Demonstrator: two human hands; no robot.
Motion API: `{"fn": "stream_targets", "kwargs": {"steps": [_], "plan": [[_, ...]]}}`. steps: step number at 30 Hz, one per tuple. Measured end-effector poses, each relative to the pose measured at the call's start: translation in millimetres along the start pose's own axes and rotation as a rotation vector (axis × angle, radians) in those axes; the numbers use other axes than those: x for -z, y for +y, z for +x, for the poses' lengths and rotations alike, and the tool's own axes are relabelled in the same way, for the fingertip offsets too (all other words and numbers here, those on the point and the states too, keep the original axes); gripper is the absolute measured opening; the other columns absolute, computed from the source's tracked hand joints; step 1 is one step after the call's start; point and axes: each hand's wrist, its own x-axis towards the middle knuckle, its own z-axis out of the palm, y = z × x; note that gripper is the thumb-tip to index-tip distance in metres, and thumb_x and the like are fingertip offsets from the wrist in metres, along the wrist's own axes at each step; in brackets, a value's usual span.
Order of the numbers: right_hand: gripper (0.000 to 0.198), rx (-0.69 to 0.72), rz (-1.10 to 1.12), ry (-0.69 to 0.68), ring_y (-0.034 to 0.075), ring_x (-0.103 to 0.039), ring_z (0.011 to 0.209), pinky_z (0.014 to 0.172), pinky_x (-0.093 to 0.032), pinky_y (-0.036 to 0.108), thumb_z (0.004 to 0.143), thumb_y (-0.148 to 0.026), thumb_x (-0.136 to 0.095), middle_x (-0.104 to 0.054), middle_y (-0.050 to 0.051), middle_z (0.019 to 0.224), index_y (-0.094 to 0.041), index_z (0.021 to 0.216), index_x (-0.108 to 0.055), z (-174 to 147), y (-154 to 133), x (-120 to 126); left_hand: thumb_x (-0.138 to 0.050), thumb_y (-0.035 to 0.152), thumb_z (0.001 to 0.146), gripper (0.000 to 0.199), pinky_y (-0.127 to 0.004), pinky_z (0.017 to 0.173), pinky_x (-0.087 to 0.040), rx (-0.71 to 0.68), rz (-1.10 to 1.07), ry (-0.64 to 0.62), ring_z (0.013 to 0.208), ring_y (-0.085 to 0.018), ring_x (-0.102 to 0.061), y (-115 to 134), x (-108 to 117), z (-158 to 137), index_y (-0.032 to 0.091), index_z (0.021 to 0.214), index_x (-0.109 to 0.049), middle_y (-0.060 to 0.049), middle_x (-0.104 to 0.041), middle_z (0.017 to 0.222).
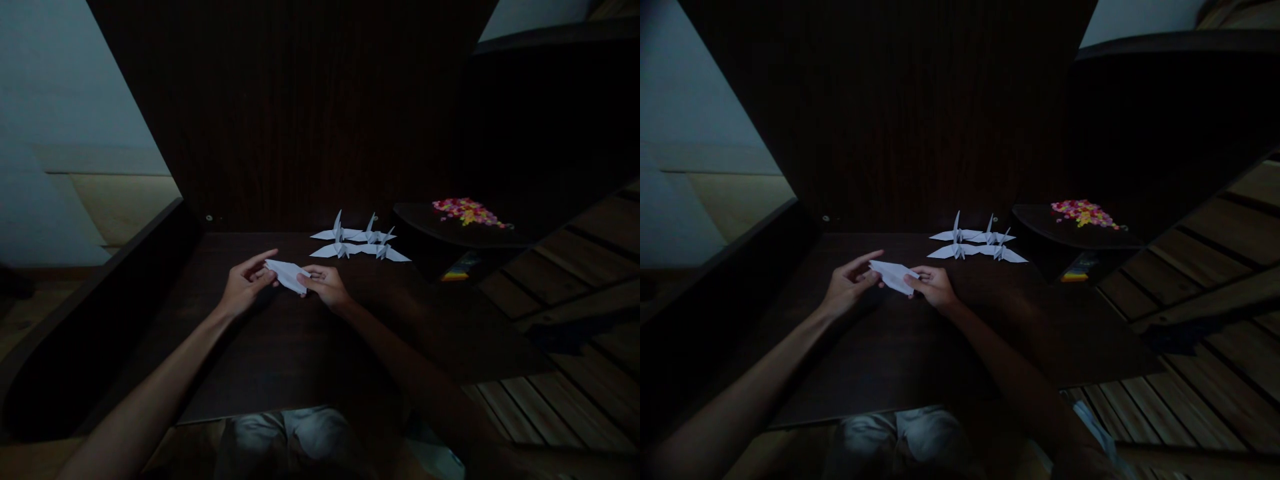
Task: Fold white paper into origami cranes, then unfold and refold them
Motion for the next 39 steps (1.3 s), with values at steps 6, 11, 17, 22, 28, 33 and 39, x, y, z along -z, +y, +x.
{"fn": "stream_targets", "kwargs": {"steps": [6, 11, 17, 22, 28, 33, 39], "plan": [[0.048, 0.049, 0.026, 0.034, 0.012, -0.062, 0.059, 0.041, -0.048, 0.02, 0.057, -0.044, -0.082, -0.068, 0.002, 0.077, -0.017, 0.092, -0.064, 1.1, 0.9, 0.0, -0.079, 0.042, 0.061, 0.046, -0.032, 0.064, -0.056, -0.01, 0.112, 0.014, 0.065, -0.021, -0.068, 3.0, 5.0, 1.0, 0.011, 0.095, -0.072, -0.008, -0.072, 0.072], [0.052, 0.075, 0.083, 0.045, 0.012, -0.062, 0.051, 0.045, -0.053, 0.024, 0.062, -0.047, -0.079, -0.065, -0.002, 0.073, -0.019, 0.099, -0.056, 1.2, 0.9, -0.4, -0.081, 0.042, 0.059, 0.045, -0.035, 0.068, -0.057, -0.009, 0.146, 0.096, 0.068, -0.023, -0.07, 0.6, 4.3, 0.4, 0.012, 0.091, -0.073, -0.01, -0.074, 0.078], [0.053, 0.089, 0.082, 0.034, 0.013, -0.064, 0.055, 0.046, -0.051, 0.023, 0.062, -0.042, -0.081, -0.066, -0.001, 0.075, -0.02, 0.101, -0.053, 0.8, 0.1, -1.8, -0.079, 0.04, 0.06, 0.04, -0.035, 0.07, -0.058, -0.007, 0.146, 0.118, 0.072, -0.024, -0.071, -0.2, 3.6, -0.1, 0.013, 0.088, -0.075, -0.01, -0.075, 0.079], [0.05, 0.124, 0.067, 0.069, 0.01, -0.061, 0.052, 0.041, -0.043, 0.019, 0.061, -0.041, -0.081, -0.067, 0.001, 0.08, -0.02, 0.098, -0.054, 0.7, 2.1, -0.6, -0.076, 0.044, 0.063, 0.039, -0.036, 0.067, -0.058, 0.0, 0.14, 0.102, 0.07, -0.025, -0.071, 1.8, 1.8, -0.3, 0.013, 0.087, -0.075, -0.011, -0.075, 0.08], [0.049, 0.193, 0.021, 0.091, 0.014, -0.063, 0.067, 0.048, -0.052, 0.023, 0.06, -0.042, -0.081, -0.065, 0.004, 0.091, -0.02, 0.097, -0.057, -0.4, 3.9, -1.4, -0.073, 0.043, 0.069, 0.038, -0.035, 0.069, -0.057, -0.022, 0.148, 0.077, 0.068, -0.024, -0.071, -0.6, 2.8, 0.3, 0.013, 0.093, -0.075, -0.009, -0.075, 0.071], [0.043, 0.268, -0.03, -0.02, 0.019, -0.061, 0.089, 0.061, -0.056, 0.027, 0.068, -0.044, -0.076, -0.062, 0.007, 0.103, -0.02, 0.103, -0.067, -4.9, 0.8, -3.7, -0.071, 0.044, 0.071, 0.041, -0.034, 0.07, -0.057, -0.041, 0.158, 0.073, 0.069, -0.024, -0.071, 0.5, 4.1, 0.9, 0.012, 0.096, -0.074, -0.009, -0.074, 0.07], [0.035, 0.299, -0.152, -0.137, 0.018, -0.056, 0.09, 0.067, -0.054, 0.027, 0.078, -0.043, -0.067, -0.057, 0.006, 0.105, -0.023, 0.107, -0.071, -6.1, 2.0, -1.0, -0.071, 0.046, 0.071, 0.044, -0.033, 0.07, -0.056, -0.023, 0.166, 0.059, 0.072, -0.023, -0.07, 0.2, 5.7, 1.4, 0.012, 0.099, -0.073, -0.009, -0.074, 0.072]]}}
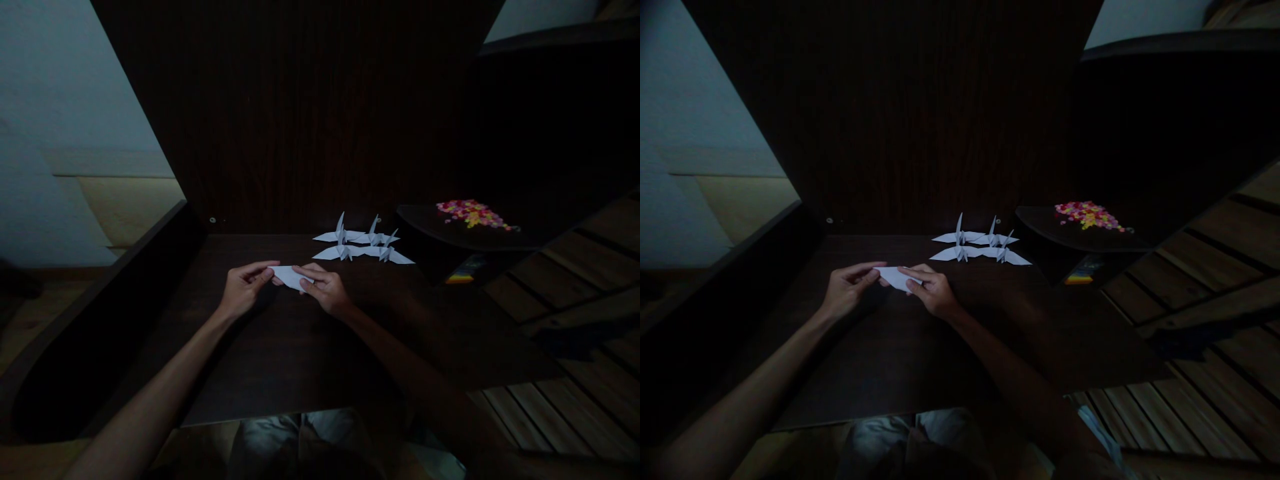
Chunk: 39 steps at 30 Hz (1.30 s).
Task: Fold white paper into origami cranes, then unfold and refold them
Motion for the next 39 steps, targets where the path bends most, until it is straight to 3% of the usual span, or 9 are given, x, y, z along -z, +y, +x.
{"fn": "stream_targets", "kwargs": {"steps": [5, 24, 32, 39], "plan": [[0.039, -0.01, 0.014, -0.024, 0.017, -0.057, 0.089, 0.065, -0.053, 0.026, 0.078, -0.042, -0.067, -0.056, 0.007, 0.102, -0.021, 0.112, -0.069, 1.7, 3.1, -1.0, -0.072, 0.043, 0.072, 0.047, -0.03, 0.067, -0.055, -0.028, -0.058, -0.029, 0.07, -0.021, -0.07, -5.1, 1.0, 1.5, 0.012, 0.107, -0.069, -0.008, -0.074, 0.075], [0.038, -0.028, 0.094, -0.047, 0.019, -0.058, 0.091, 0.063, -0.057, 0.026, 0.075, -0.039, -0.072, -0.056, 0.006, 0.102, -0.022, 0.109, -0.069, -1.1, -1.2, -3.4, -0.074, 0.043, 0.07, 0.037, -0.031, 0.069, -0.054, 0.003, -0.101, -0.054, 0.069, -0.02, -0.069, 1.0, 3.5, 1.3, 0.012, 0.09, -0.071, -0.007, -0.072, 0.074], [0.03, -0.016, 0.006, 0.016, 0.017, -0.058, 0.084, 0.058, -0.054, 0.024, 0.079, -0.041, -0.067, -0.056, 0.005, 0.095, -0.022, 0.102, -0.071, -0.7, 1.7, -4.4, -0.072, 0.042, 0.072, 0.036, -0.033, 0.072, -0.054, 0.021, -0.089, -0.069, 0.073, -0.021, -0.069, -1.0, 2.9, 0.8, 0.013, 0.094, -0.071, -0.007, -0.073, 0.078], [0.032, -0.028, -0.072, 0.042, 0.018, -0.058, 0.082, 0.057, -0.053, 0.027, 0.074, -0.039, -0.072, -0.059, 0.006, 0.094, -0.021, 0.101, -0.071, -1.8, 0.7, -4.8, -0.071, 0.038, 0.075, 0.04, -0.033, 0.074, -0.052, 0.022, -0.155, -0.1, 0.072, -0.02, -0.068, -1.6, 0.7, -0.9, 0.014, 0.106, -0.063, -0.003, -0.07, 0.072]]}}
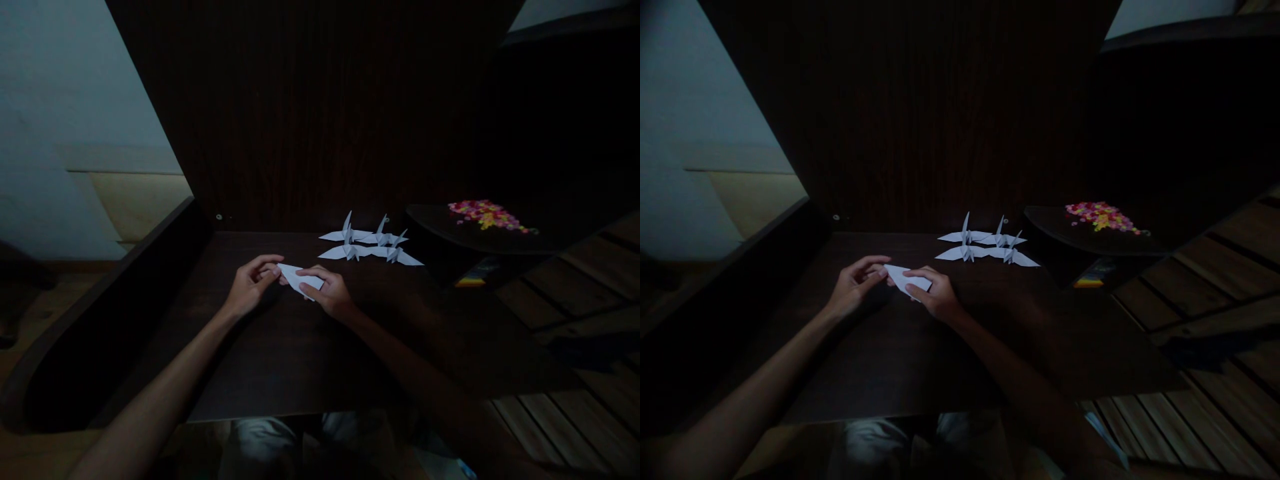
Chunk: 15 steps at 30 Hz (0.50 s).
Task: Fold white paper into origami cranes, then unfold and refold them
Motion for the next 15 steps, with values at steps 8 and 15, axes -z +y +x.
{"fn": "stream_targets", "kwargs": {"steps": [8, 15], "plan": [[0.035, 0.027, -0.072, 0.026, 0.016, -0.059, 0.08, 0.065, -0.048, 0.028, 0.07, -0.037, -0.075, -0.062, 0.005, 0.091, -0.019, 0.1, -0.07, -2.8, 0.2, 0.1, -0.07, 0.033, 0.076, 0.043, -0.032, 0.073, -0.051, 0.02, -0.031, -0.003, 0.07, -0.018, -0.067, 4.4, -5.5, -2.8, 0.016, 0.113, -0.056, 0.001, -0.066, 0.07], [0.042, -0.039, -0.001, 0.03, 0.017, -0.062, 0.084, 0.069, -0.051, 0.028, 0.066, -0.034, -0.078, -0.063, 0.006, 0.099, -0.019, 0.104, -0.069, -5.2, 1.7, -1.5, -0.075, 0.034, 0.07, 0.047, -0.031, 0.069, -0.052, 0.096, -0.112, 0.044, 0.066, -0.017, -0.067, -0.2, -10.0, -0.7, 0.019, 0.106, -0.049, 0.001, -0.068, 0.069]]}}
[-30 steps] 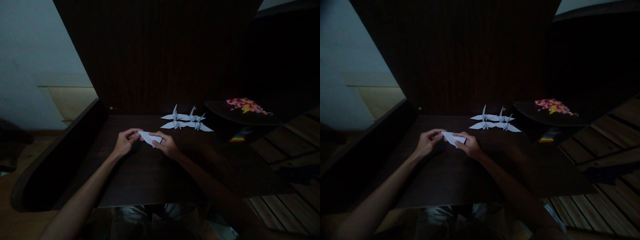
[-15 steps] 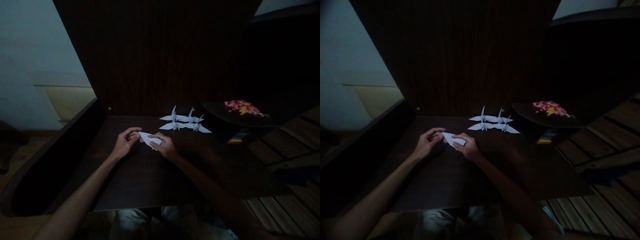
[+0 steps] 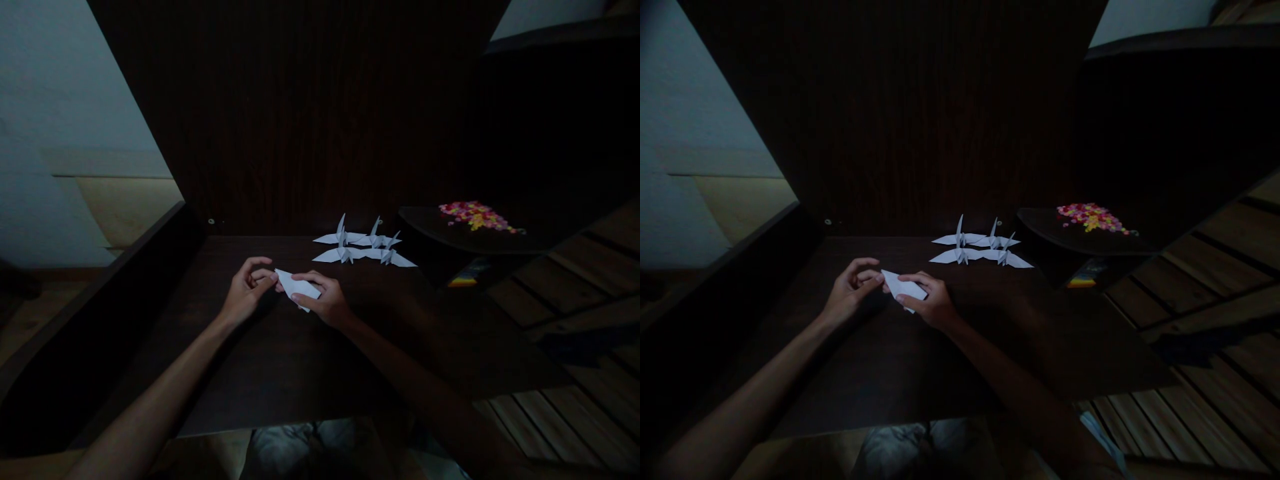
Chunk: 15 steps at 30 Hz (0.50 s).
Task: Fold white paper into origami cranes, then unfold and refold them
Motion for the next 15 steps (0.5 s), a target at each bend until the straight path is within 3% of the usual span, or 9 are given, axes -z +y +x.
{"fn": "stream_targets", "kwargs": {"steps": [7, 15], "plan": [[0.053, -0.045, 0.073, 0.049, 0.022, -0.065, 0.092, 0.074, -0.056, 0.034, 0.063, -0.033, -0.08, -0.065, 0.01, 0.109, -0.018, 0.111, -0.065, -3, -2, -6, -0.076, 0.042, 0.068, 0.04, -0.031, 0.065, -0.053, 0.053, 0.025, 0.056, 0.065, -0.019, -0.068, -2, -2, 1, 0.017, 0.091, -0.056, -0.002, -0.069, 0.066], [0.045, 0.038, -0.006, 0.135, 0.021, -0.064, 0.093, 0.081, -0.055, 0.034, 0.067, -0.029, -0.077, -0.064, 0.007, 0.106, -0.019, 0.109, -0.067, -4, -1, -10, -0.077, 0.04, 0.066, 0.031, -0.033, 0.071, -0.055, -0.006, 0.125, 0.146, 0.07, -0.02, -0.069, 2, -11, -5, 0.016, 0.081, -0.067, -0.005, -0.072, 0.076]]}}
